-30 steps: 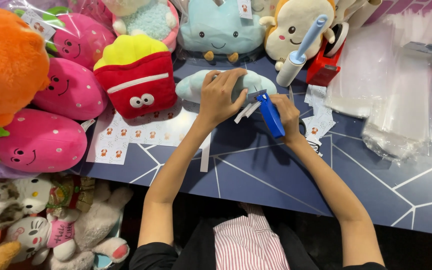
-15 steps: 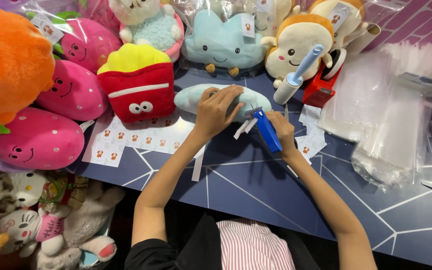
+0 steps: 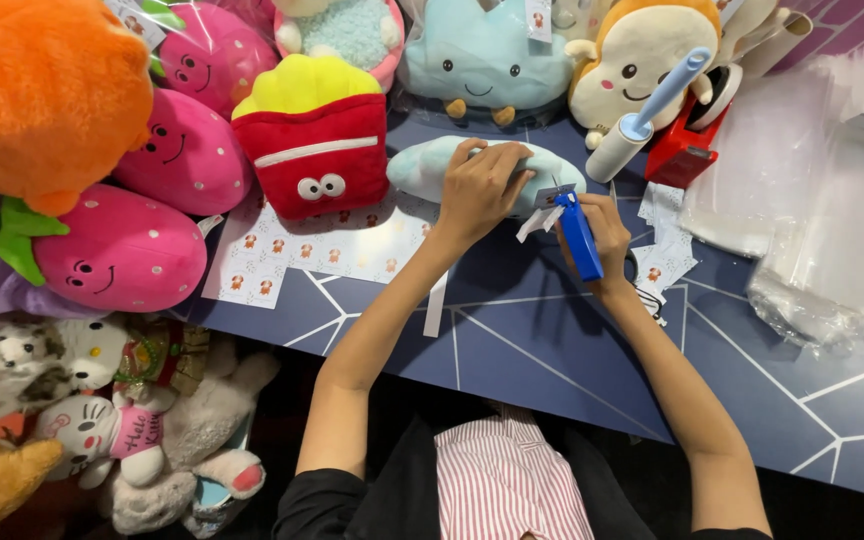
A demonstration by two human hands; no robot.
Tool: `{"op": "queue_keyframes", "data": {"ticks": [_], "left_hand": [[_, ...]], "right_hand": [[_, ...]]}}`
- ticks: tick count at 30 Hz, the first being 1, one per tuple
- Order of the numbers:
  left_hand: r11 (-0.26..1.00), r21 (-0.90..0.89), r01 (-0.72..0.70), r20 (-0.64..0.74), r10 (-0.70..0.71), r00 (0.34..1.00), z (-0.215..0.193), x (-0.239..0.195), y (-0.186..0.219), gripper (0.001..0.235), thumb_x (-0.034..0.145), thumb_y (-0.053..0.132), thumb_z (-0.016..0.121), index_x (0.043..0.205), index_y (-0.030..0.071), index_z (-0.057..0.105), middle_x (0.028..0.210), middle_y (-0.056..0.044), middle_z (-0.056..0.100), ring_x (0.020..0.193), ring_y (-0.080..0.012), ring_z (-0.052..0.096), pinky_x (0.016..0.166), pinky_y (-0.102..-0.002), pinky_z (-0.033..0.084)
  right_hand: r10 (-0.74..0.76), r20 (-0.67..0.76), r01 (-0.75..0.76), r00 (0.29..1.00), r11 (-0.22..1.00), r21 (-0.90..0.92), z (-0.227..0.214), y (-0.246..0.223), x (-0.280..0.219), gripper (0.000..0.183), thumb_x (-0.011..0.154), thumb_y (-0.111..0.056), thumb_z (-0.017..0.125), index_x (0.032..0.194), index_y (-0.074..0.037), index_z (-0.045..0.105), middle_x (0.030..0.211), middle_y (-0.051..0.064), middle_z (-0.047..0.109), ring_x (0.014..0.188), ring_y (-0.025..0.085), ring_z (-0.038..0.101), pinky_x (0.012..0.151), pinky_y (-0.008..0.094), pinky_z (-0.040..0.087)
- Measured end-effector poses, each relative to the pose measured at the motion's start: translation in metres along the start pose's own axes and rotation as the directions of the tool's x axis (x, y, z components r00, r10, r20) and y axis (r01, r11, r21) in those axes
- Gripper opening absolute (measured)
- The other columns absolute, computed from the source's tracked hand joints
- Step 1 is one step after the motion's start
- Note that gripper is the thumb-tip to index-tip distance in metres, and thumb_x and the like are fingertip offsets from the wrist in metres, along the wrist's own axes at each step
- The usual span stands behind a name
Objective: Cutting individual labels from a printed sheet and attaching them to various plush toys using a blue applicator tool.
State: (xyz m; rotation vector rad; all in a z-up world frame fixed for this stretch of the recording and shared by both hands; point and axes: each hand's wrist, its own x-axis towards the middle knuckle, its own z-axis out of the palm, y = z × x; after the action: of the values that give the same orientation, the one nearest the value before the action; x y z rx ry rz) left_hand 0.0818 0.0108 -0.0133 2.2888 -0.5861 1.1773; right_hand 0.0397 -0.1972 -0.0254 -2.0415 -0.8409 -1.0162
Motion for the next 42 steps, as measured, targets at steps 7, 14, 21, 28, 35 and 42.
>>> {"op": "queue_keyframes", "data": {"ticks": [7, 14, 21, 28, 35, 42], "left_hand": [[0.999, -0.024, 0.043, 0.052, -0.041, 0.998, 0.006, 0.008, -0.004, 0.019, 0.089, 0.028, 0.074, 0.104, 0.018, 0.067, 0.085, -0.002, 0.076, 0.089, -0.0148, 0.076, 0.106, -0.032, 0.039], [0.992, -0.087, 0.093, 0.056, -0.088, 0.995, -0.008, 0.014, 0.004, 0.015, 0.091, 0.025, 0.074, 0.1, 0.015, 0.069, 0.081, -0.009, 0.076, 0.087, -0.021, 0.077, 0.106, -0.034, 0.038], [0.983, -0.145, 0.111, 0.091, -0.098, 0.991, -0.013, 0.013, 0.004, 0.015, 0.093, 0.027, 0.074, 0.105, 0.018, 0.07, 0.092, -0.008, 0.077, 0.1, -0.02, 0.075, 0.11, -0.037, 0.033], [0.989, -0.126, 0.073, 0.067, -0.064, 0.996, -0.018, 0.017, 0.007, 0.012, 0.093, 0.024, 0.073, 0.103, 0.019, 0.069, 0.091, -0.006, 0.075, 0.096, -0.0211, 0.075, 0.109, -0.037, 0.033], [0.983, -0.162, 0.085, 0.063, -0.076, 0.995, -0.012, 0.014, 0.001, 0.014, 0.091, 0.025, 0.075, 0.103, 0.025, 0.068, 0.083, -0.002, 0.073, 0.085, -0.0181, 0.076, 0.108, -0.034, 0.034], [0.976, -0.195, 0.1, 0.104, -0.081, 0.991, -0.011, 0.019, -0.004, 0.015, 0.089, 0.028, 0.076, 0.101, 0.026, 0.066, 0.083, 0.001, 0.072, 0.085, -0.0188, 0.073, 0.1, -0.035, 0.036]], "right_hand": [[0.017, -0.007, -0.018, 1.0, 0.998, -0.054, 0.001, -0.003, -0.008, 0.02, 0.099, -0.017, 0.076, 0.088, -0.003, 0.066, 0.094, 0.006, 0.065, 0.084, 0.027, 0.067, 0.079, 0.031, 0.056], [0.083, 0.024, -0.081, 0.996, 0.993, -0.092, 0.003, -0.019, 0.0, 0.021, 0.098, -0.013, 0.076, 0.088, -0.003, 0.062, 0.089, 0.006, 0.058, 0.079, 0.03, 0.062, 0.074, 0.034, 0.053], [0.075, 0.011, -0.073, 0.997, 0.991, -0.11, 0.007, -0.021, 0.003, 0.022, 0.098, -0.012, 0.077, 0.089, -0.002, 0.06, 0.091, 0.007, 0.056, 0.082, 0.03, 0.061, 0.076, 0.033, 0.052], [0.053, 0.005, -0.052, 0.999, 0.992, -0.119, 0.009, -0.018, 0.005, 0.021, 0.096, -0.011, 0.079, 0.089, -0.002, 0.062, 0.09, 0.007, 0.056, 0.082, 0.028, 0.061, 0.077, 0.031, 0.052], [0.057, -0.005, -0.057, 0.998, 0.985, -0.164, 0.011, -0.024, 0.01, 0.022, 0.097, -0.014, 0.079, 0.09, -0.003, 0.061, 0.09, 0.007, 0.054, 0.082, 0.029, 0.06, 0.074, 0.032, 0.052], [0.04, 0.052, -0.023, 0.998, 0.957, -0.289, -0.007, -0.036, 0.021, 0.024, 0.096, -0.016, 0.08, 0.092, -0.003, 0.061, 0.091, 0.008, 0.054, 0.084, 0.03, 0.061, 0.075, 0.033, 0.053]]}}
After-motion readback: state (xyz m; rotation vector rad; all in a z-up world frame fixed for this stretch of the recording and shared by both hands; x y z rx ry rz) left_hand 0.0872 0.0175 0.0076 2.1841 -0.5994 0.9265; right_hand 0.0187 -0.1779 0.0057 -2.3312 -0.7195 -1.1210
